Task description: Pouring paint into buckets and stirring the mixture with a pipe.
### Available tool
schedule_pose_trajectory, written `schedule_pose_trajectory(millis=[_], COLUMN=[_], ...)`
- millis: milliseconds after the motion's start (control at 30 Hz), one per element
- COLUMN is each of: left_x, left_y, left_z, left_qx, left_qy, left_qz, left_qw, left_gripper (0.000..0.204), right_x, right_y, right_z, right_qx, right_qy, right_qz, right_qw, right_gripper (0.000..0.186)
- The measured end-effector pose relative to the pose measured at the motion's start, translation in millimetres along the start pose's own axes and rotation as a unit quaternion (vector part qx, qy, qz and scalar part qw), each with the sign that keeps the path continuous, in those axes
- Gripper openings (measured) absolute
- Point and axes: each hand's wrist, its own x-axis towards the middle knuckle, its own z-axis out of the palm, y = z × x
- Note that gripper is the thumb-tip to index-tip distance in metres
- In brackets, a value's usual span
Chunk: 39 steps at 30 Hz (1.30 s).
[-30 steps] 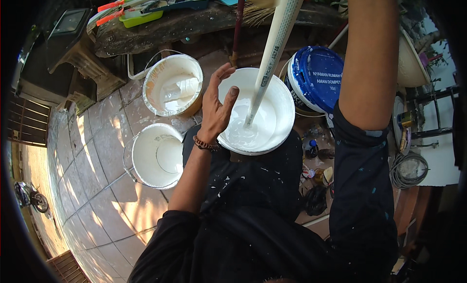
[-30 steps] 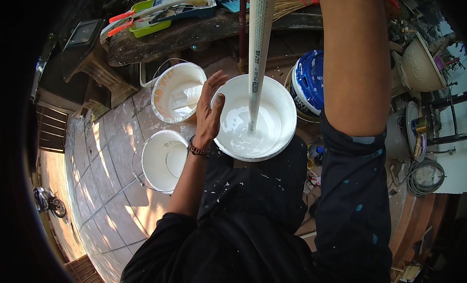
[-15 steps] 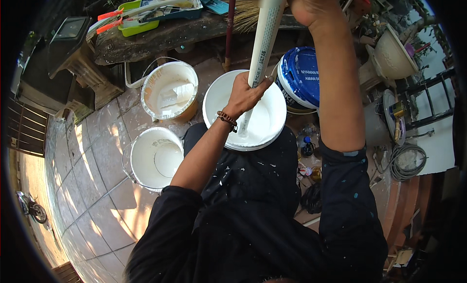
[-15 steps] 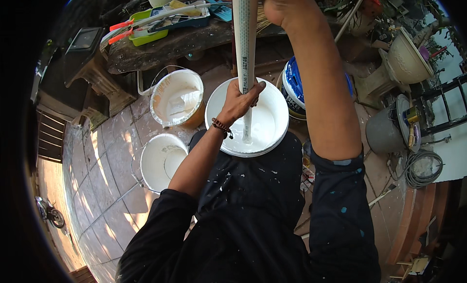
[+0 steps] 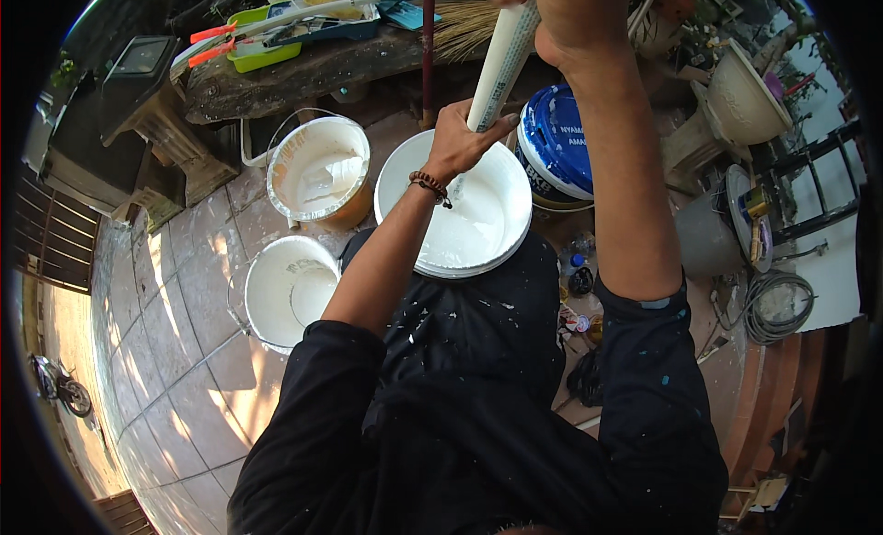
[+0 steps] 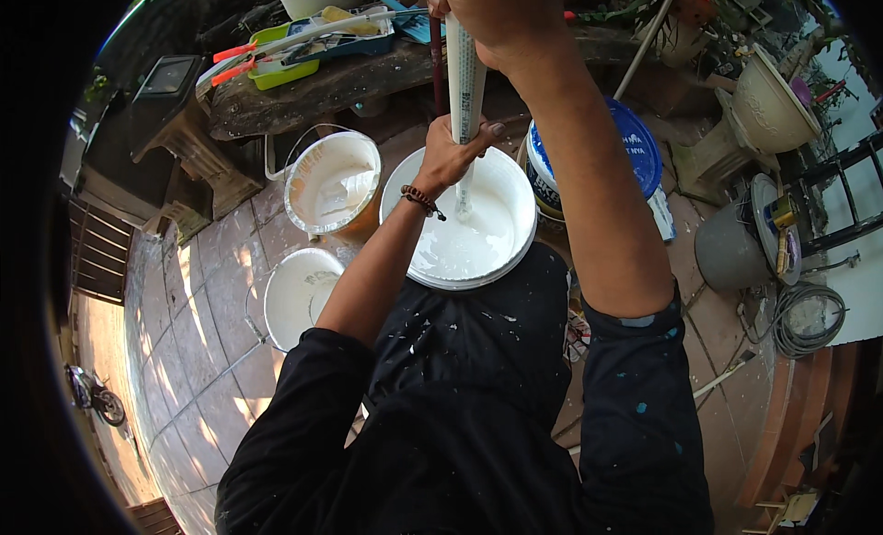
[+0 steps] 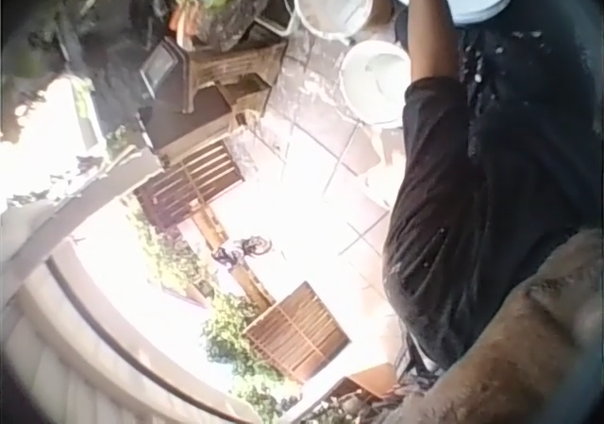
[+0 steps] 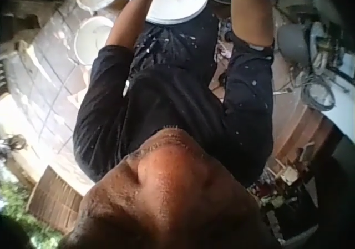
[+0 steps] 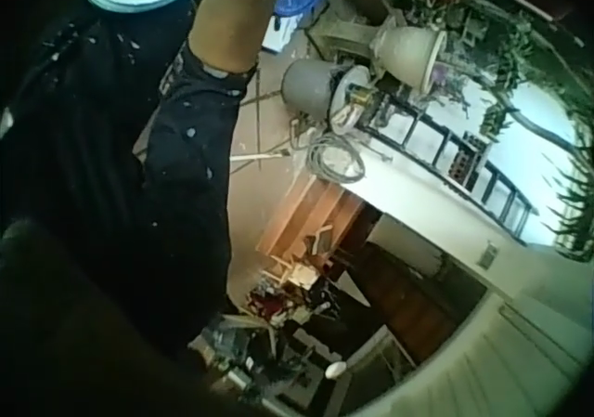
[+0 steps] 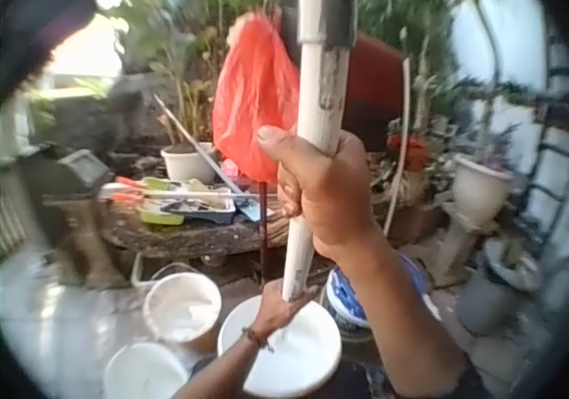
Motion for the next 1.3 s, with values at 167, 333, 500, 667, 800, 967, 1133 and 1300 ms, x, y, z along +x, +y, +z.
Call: schedule_pose_trajectory(millis=[167,333,500,667,800,967,1133,1300], left_x=[2.3,-14.1,-28.9,-46.5,-59.0,-66.8,-59.2,-39.4], left_y=[-42.1,-55.6,-53.0,-18.1,-21.8,-15.8,-28.6,-42.7], left_z=[1.6,-1.6,-2.0,5.8,11.3,31.3,40.8,28.0], left_qx=[-0.05,-0.011,-0.015,-0.01,-0.019,-0.05,-0.047,-0.028], left_qy=[-0.012,-0.016,0.011,0.01,0.001,0.003,-0.004,-0.024], left_qz=[0.008,-0.057,-0.06,-0.097,-0.129,-0.119,-0.063,0.006], left_qw=[0.999,0.998,0.998,0.995,0.992,0.992,0.997,0.999], left_gripper=[0.037,0.035,0.036,0.035,0.038,0.039,0.036,0.034], right_x=[-15.6,-31.1,-23.9,-5.0,1.1,-5.0,-27.4,-44.5], right_y=[18.6,22.2,19.0,12.7,10.1,0.8,-2.8,0.2], right_z=[-1.3,0.7,12.5,2.6,5.7,7.6,9.2,13.9], right_qx=[0.005,0.007,-0.052,-0.042,-0.037,-0.043,-0.094,-0.123], right_qy=[-0.049,-0.021,-0.006,0.041,0.064,0.034,0.017,0.005], right_qz=[-0.066,-0.042,-0.062,-0.016,0.013,0.014,-0.017,-0.117], right_qw=[0.997,0.999,0.997,0.998,0.997,0.998,0.995,0.986], right_gripper=[0.028,0.026,0.028,0.027,0.023,0.023,0.025,0.025])
